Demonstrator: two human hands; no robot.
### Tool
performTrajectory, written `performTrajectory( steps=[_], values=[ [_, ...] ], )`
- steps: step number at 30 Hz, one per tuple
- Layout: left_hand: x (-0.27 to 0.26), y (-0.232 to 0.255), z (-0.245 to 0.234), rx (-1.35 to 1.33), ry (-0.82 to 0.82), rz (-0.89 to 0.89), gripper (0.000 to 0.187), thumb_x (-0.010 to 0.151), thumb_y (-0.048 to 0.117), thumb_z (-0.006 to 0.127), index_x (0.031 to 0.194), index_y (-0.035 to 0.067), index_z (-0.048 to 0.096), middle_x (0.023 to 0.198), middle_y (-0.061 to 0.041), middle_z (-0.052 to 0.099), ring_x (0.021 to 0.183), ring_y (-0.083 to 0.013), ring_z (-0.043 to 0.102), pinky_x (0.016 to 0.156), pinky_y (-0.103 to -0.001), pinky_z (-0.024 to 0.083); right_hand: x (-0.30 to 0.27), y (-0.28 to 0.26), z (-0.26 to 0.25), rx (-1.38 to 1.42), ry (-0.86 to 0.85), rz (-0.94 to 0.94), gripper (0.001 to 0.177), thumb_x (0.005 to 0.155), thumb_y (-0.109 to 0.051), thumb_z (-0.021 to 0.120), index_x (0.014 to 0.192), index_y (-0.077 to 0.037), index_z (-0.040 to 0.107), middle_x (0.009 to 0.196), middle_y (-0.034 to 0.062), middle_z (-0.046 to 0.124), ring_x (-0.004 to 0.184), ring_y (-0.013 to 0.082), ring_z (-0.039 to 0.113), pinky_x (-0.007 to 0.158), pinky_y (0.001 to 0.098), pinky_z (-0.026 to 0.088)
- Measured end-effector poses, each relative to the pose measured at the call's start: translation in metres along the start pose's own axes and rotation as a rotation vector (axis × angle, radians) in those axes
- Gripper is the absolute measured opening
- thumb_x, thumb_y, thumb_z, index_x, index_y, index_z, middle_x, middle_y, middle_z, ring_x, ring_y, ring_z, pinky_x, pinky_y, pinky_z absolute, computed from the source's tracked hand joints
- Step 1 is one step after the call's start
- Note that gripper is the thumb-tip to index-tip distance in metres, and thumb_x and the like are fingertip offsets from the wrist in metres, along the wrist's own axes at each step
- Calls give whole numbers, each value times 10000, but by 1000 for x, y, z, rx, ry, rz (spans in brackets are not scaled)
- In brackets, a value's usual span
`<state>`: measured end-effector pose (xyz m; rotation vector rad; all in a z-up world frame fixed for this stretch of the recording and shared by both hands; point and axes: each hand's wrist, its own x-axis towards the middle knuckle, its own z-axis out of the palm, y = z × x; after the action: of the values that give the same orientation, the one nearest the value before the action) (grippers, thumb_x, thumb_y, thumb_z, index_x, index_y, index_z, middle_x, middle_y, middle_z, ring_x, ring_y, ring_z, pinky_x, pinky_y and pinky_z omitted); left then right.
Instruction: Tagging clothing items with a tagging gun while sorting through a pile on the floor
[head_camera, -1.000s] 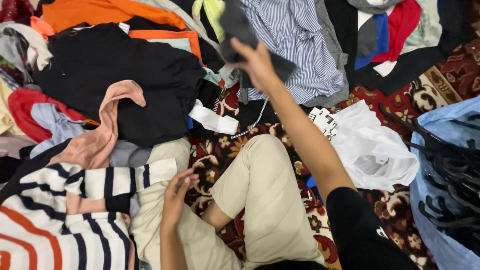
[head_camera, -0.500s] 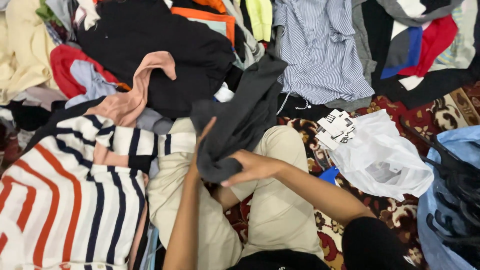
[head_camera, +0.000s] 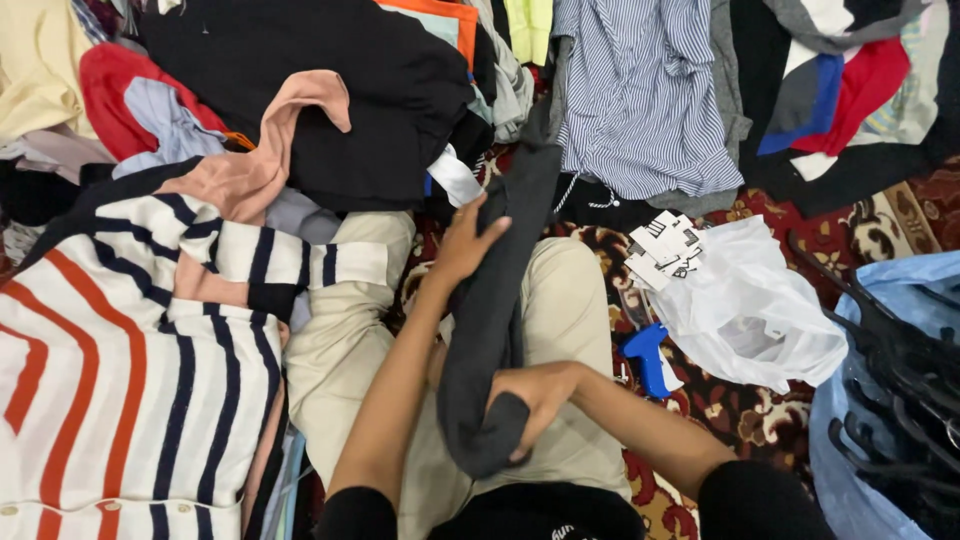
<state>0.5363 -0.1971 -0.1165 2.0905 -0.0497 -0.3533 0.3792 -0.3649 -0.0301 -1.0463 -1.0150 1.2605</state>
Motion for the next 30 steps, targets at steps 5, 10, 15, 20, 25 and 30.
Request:
performTrajectory(
  steps=[5,10,15,20,25,30],
  values=[
    [20,-17,32,-129,25,47,834,821,379,634,1498,-11,342,1465,-233,450,1314,-368,490,1096,-431,396,10,-18,4,63,-241,-9,166,843,-61,774,778,-15,628,701,1,633,554,117,446,567,265,411],
    [-18,-37,6,-118,197,35,510,892,180,523,1341,-60,548,1161,-233,710,1000,-391,675,911,-411,512,-41,45,-26,312,-226,38,137,796,10,781,842,14,653,832,18,698,650,81,528,633,231,459],
    [-110,-53,-54,-719,393,-144,406,884,142,465,1195,-34,658,1019,-94,697,854,-177,585,781,-280,476,-137,131,-70,566,344,-325,684,764,162,747,1344,9,418,1168,277,626,1009,355,695,847,402,631],
    [-214,-123,-102,-1401,590,-143,134,725,1,550,750,131,573,867,-14,630,805,-147,537,823,-290,415,-167,79,-81,836,498,-671,77,894,145,586,960,145,625,763,209,674,398,151,524,278,177,344],
    [-314,-14,-149,-1386,466,124,524,798,88,548,1308,-18,597,1319,-149,641,1102,-261,618,965,-400,439,-205,81,-76,766,1060,-688,395,818,99,626,1208,158,640,1155,272,719,972,386,729,934,470,576],
    [-387,-4,-155,-814,908,62,172,995,184,604,990,25,668,830,-37,700,631,-79,657,586,-148,540,-236,81,-85,535,1276,-636,334,757,67,597,1087,43,638,1007,172,723,799,274,706,765,334,613]
  ],
)
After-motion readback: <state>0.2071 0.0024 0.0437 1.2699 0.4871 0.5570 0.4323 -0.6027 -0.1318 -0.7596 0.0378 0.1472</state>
